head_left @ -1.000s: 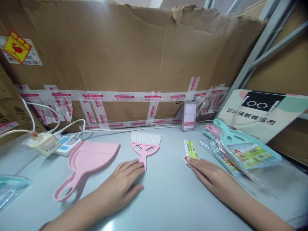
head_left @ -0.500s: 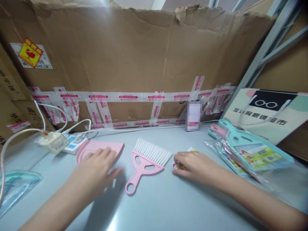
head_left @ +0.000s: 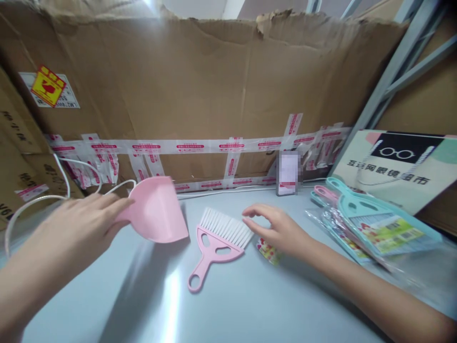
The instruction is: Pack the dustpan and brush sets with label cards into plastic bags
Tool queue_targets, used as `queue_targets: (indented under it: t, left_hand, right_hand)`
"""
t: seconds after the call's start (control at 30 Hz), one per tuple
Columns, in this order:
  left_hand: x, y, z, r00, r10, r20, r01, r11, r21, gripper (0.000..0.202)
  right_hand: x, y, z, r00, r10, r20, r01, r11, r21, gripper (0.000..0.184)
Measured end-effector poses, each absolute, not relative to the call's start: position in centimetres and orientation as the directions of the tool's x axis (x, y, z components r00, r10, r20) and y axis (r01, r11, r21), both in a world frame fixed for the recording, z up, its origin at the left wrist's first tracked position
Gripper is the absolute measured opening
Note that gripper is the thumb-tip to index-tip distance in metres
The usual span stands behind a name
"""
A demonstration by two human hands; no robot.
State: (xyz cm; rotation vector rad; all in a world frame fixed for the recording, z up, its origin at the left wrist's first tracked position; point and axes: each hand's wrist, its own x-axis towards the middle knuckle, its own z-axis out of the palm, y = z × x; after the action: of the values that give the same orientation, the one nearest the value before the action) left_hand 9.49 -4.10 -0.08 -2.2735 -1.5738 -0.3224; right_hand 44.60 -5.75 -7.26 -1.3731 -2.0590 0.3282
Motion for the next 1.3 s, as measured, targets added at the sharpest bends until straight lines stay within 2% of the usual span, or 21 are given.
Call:
queue_targets:
  t: [0.07, 0.13, 0.2, 0.27, 0.33, 0.4, 0.47, 0.5, 0.53, 0.57, 0.63, 0.67, 0.73, 0.8, 0.87, 0.9, 1.0, 1.07, 1.1, 1.2, 1.3]
  left_hand:
    - [9.8, -3.9, 1.6, 0.546, 0.696, 0.466, 0.836, -0.415, -0.359, 0.044]
    - [10.8, -3.7, 3.2, 0.677, 0.532, 0.509, 0.736, -0.487, -0.471, 0.045]
    - [12.6, -3.6, 4.8, 0.765, 0.425, 0.484, 0.64, -0.582, -0.501, 0.045]
    - [14.8, -3.6, 6.2, 0.818, 0.386, 0.427, 0.562, -0.696, -0.447, 0.047]
    - [16.9, -3.8, 7.0, 0.834, 0.386, 0.394, 0.517, -0.797, -0.314, 0.046]
    - [18.4, -4.1, 7.0, 0.795, 0.403, 0.454, 0.526, -0.831, -0.183, 0.039]
    - [19.1, -4.2, 6.0, 0.669, 0.421, 0.613, 0.577, -0.814, -0.072, 0.037]
    - [19.2, -4.3, 5.1, 0.575, 0.439, 0.69, 0.596, -0.803, 0.015, 0.044]
    - [19.2, -4.4, 4.1, 0.471, 0.484, 0.738, 0.595, -0.792, 0.14, 0.054]
    - [19.2, -4.5, 2.9, 0.38, 0.571, 0.728, 0.562, -0.768, 0.308, 0.061]
    - [19.2, -4.6, 0.3, 0.278, 0.8, 0.532, 0.441, -0.598, 0.669, 0.063]
    - [19.2, -4.7, -0.9, 0.258, 0.88, 0.4, 0.383, -0.473, 0.794, 0.059]
    - [19.2, -4.7, -3.0, 0.22, 0.952, 0.213, 0.295, -0.273, 0.916, 0.052]
    - [19.0, -4.6, -4.5, 0.151, 0.979, 0.14, 0.243, -0.174, 0.954, 0.047]
    - [18.5, -4.4, -5.1, 0.067, 0.99, 0.122, 0.214, -0.134, 0.968, 0.043]
    - [18.1, -4.3, -5.2, 0.022, 0.991, 0.134, 0.2, -0.136, 0.97, 0.042]
    - [17.0, -3.7, -5.0, -0.092, 0.976, 0.199, 0.164, -0.182, 0.97, 0.042]
    - [16.4, -3.5, -4.7, -0.137, 0.963, 0.23, 0.149, -0.21, 0.966, 0.042]
    - [16.1, -3.4, -4.5, -0.151, 0.958, 0.244, 0.138, -0.224, 0.965, 0.042]
    - [15.8, -3.3, -4.0, -0.183, 0.938, 0.293, 0.098, -0.28, 0.955, 0.035]
    - [15.8, -3.4, -4.0, -0.203, 0.922, 0.329, 0.092, -0.317, 0.944, 0.029]
  right_hand:
    - [44.6, -5.4, -7.1, -0.192, 0.853, 0.485, 0.695, 0.467, -0.547, 0.028]
    - [44.2, -5.1, -6.5, -0.134, 0.804, 0.58, 0.622, 0.524, -0.582, 0.051]
    - [43.7, -4.9, -5.6, -0.102, 0.797, 0.595, 0.473, 0.565, -0.676, 0.074]
    - [43.1, -4.9, -4.7, -0.154, 0.852, 0.5, 0.28, 0.523, -0.805, 0.077]
    - [42.8, -5.1, -4.2, -0.251, 0.9, 0.356, 0.195, 0.408, -0.892, 0.059]
    - [42.7, -5.4, -4.4, -0.273, 0.932, 0.239, 0.219, 0.302, -0.928, 0.038]
    - [42.8, -5.7, -5.2, -0.207, 0.953, 0.223, 0.204, 0.265, -0.942, 0.037]
    - [42.8, -5.9, -5.6, -0.159, 0.959, 0.233, 0.172, 0.26, -0.95, 0.039]
    - [42.8, -6.1, -6.0, -0.108, 0.963, 0.249, 0.135, 0.262, -0.956, 0.04]
    - [42.7, -6.2, -6.4, -0.063, 0.964, 0.26, 0.104, 0.265, -0.959, 0.041]
    - [42.4, -6.4, -7.1, -0.033, 0.968, 0.249, 0.068, 0.25, -0.966, 0.042]
    - [42.1, -6.6, -7.3, -0.051, 0.972, 0.228, 0.056, 0.23, -0.972, 0.042]
    - [41.7, -6.7, -7.8, -0.113, 0.976, 0.184, 0.044, 0.19, -0.981, 0.04]
    - [41.5, -6.7, -8.3, -0.158, 0.962, 0.221, 0.06, 0.233, -0.971, 0.04]
    - [41.7, -6.6, -8.8, -0.142, 0.919, 0.368, 0.152, 0.387, -0.909, 0.043]
    - [41.9, -6.5, -9.0, -0.14, 0.881, 0.452, 0.253, 0.473, -0.844, 0.043]
    - [42.4, -6.3, -9.3, -0.304, 0.759, 0.576, 0.607, 0.621, -0.497, 0.04]
    - [42.4, -6.5, -9.1, -0.423, 0.707, 0.567, 0.715, 0.645, -0.271, 0.043]
    - [42.2, -6.7, -9.0, -0.446, 0.692, 0.568, 0.738, 0.643, -0.205, 0.044]
    - [41.3, -7.5, -8.7, -0.492, 0.683, 0.54, 0.764, 0.636, -0.11, 0.027]
    - [40.0, -8.1, -9.6, -0.613, 0.665, 0.425, 0.741, 0.671, 0.018, 0.01]
